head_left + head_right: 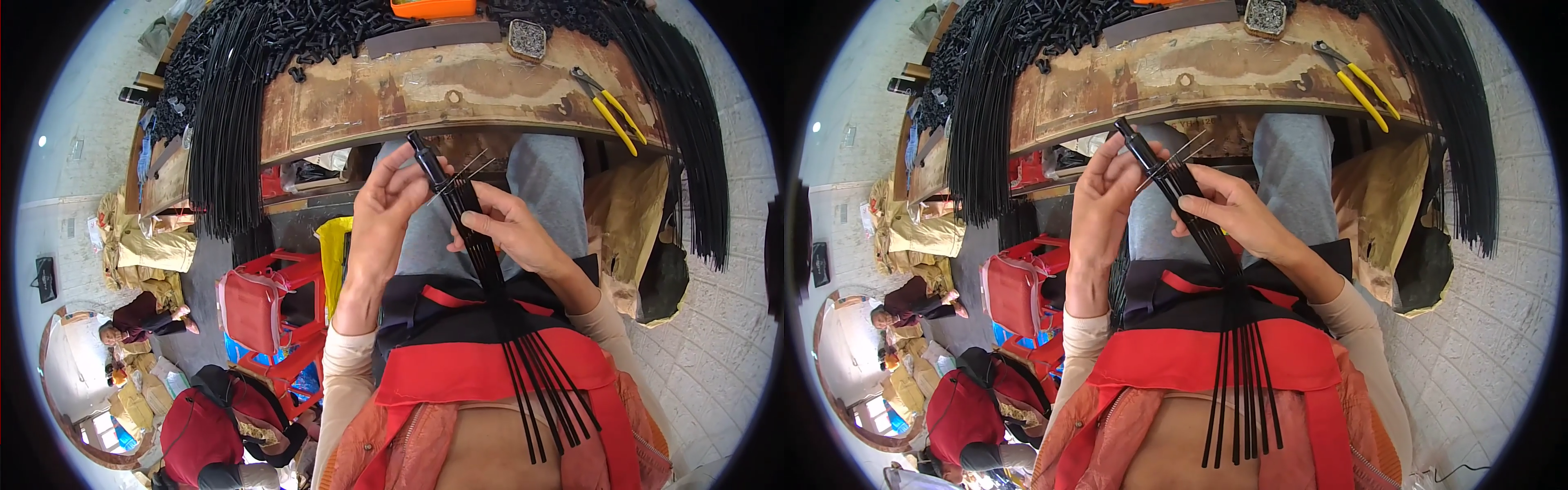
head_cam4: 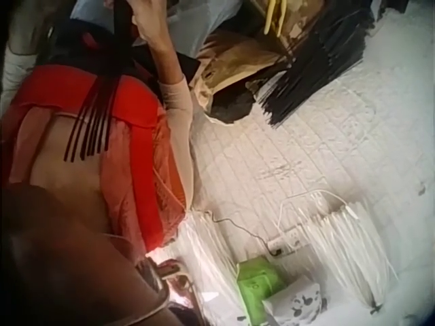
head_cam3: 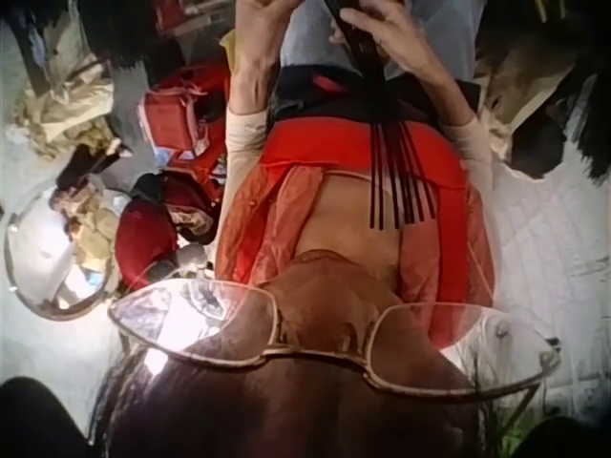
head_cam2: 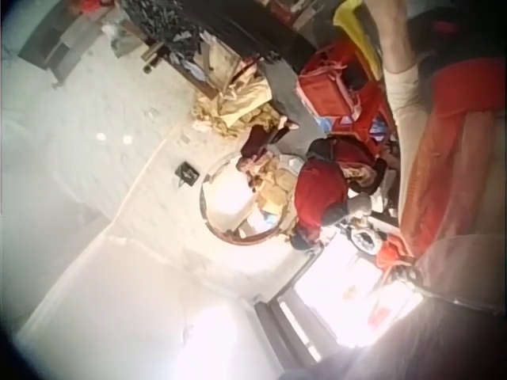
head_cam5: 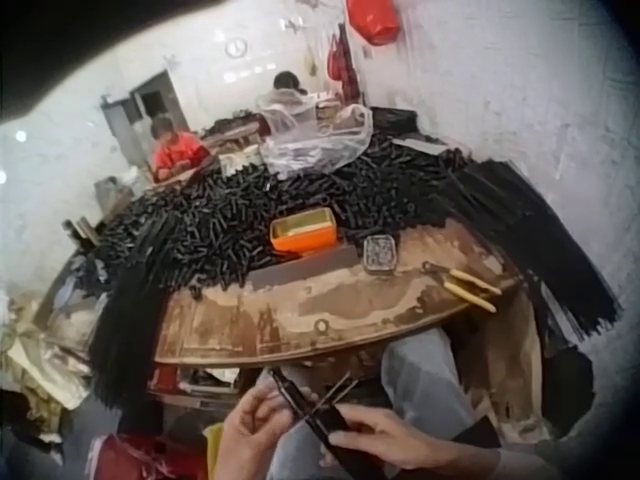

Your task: Assembling black plastic or rubber components into bundles and trimming them with pliers.

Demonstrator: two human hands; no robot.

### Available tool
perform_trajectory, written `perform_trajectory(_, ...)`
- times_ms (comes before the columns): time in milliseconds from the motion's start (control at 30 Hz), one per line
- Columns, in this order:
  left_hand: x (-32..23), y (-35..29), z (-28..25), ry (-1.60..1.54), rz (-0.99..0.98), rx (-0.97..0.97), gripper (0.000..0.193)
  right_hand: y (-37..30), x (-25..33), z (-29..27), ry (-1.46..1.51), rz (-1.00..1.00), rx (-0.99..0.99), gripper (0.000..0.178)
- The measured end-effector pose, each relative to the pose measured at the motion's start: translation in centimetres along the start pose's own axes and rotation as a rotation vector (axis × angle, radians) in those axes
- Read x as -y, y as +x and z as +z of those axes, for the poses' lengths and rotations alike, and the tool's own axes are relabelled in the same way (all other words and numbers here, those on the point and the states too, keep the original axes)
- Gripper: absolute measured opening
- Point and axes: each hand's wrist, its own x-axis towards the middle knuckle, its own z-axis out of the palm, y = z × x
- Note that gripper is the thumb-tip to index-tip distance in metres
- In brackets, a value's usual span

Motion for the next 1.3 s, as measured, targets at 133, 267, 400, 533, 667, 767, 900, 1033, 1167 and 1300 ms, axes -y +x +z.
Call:
perform_trajectory(133,0.4,-1.4,0.5,0.152,0.127,0.034,0.068,0.2,-0.5,0.1,-0.019,-0.039,0.002,0.022)
perform_trajectory(267,0.4,-1.1,0.9,0.320,0.209,-0.041,0.071,0.2,-0.7,0.2,-0.010,-0.054,-0.011,0.027)
perform_trajectory(400,0.2,-0.9,0.3,0.329,0.183,-0.047,0.071,-0.1,-0.2,0.2,0.002,-0.027,0.005,0.028)
perform_trajectory(533,0.4,0.1,-0.9,0.162,0.123,0.049,0.073,0.0,-0.4,-0.1,-0.026,-0.036,0.017,0.028)
perform_trajectory(667,1.2,1.6,-2.0,-0.017,0.025,0.183,0.072,0.6,-0.7,-1.0,0.096,-0.011,0.116,0.028)
perform_trajectory(767,2.5,2.7,-2.3,-0.232,-0.077,0.297,0.062,0.7,-1.1,-1.3,0.170,0.006,0.141,0.028)
perform_trajectory(900,2.4,1.9,-1.8,0.247,0.011,0.075,0.034,0.7,-0.6,-0.8,0.151,-0.044,0.003,0.027)
perform_trajectory(1033,1.7,1.6,-0.6,0.275,0.242,0.093,0.029,1.3,-0.8,-0.5,0.036,-0.171,-0.007,0.028)
perform_trajectory(1167,1.3,1.5,-1.2,0.341,0.306,0.137,0.027,1.5,-0.7,0.4,0.001,-0.307,-0.053,0.033)
perform_trajectory(1300,0.9,0.7,-0.4,0.138,0.156,0.093,0.034,1.5,-0.3,0.4,-0.020,-0.311,-0.074,0.029)
